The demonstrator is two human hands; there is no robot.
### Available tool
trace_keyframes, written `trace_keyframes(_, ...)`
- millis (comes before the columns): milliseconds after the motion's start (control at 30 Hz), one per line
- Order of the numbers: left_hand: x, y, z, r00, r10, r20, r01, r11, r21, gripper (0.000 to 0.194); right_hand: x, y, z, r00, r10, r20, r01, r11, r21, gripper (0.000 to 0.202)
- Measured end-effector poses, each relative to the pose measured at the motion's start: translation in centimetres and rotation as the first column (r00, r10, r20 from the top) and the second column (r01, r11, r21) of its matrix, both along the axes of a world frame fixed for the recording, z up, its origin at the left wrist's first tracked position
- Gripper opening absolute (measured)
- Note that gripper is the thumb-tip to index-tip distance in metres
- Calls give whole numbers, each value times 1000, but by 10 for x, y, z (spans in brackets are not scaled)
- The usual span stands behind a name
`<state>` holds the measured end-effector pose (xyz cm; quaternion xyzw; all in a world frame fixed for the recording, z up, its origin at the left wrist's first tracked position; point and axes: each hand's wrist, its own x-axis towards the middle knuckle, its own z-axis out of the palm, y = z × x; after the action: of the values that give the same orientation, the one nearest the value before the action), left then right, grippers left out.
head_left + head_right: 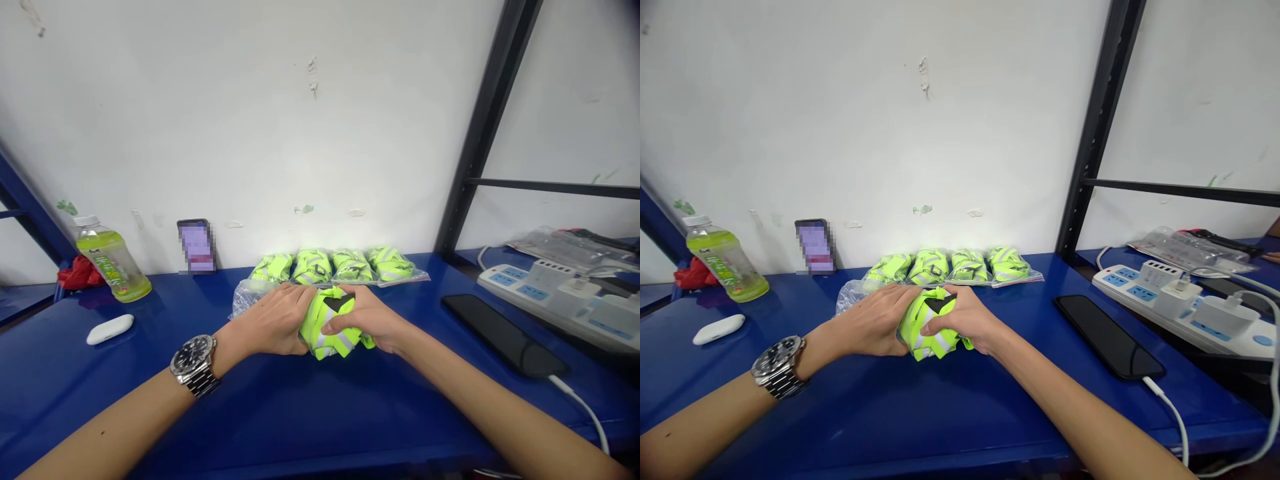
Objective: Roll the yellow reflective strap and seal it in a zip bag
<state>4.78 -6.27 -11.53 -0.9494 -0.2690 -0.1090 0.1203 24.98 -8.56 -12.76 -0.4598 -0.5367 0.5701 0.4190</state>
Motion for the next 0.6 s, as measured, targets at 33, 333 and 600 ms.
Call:
trace_keyframes(33, 0, 0, -1, 1000, -5, 4, 5, 1000, -12, 59, 0, 0, 0, 1000, 8, -4, -8, 1000, 3, 54)
trace_keyframes(333, 3, -3, -5, 997, -44, 67, 49, 996, -74, 64, 8, 4, -4, 983, 156, -97, -157, 988, -4, 52)
trace_keyframes(600, 5, -23, -4, 987, 101, 127, -135, 945, 299, 53, 18, 13, -11, 963, -266, -32, 267, 964, 13, 95)
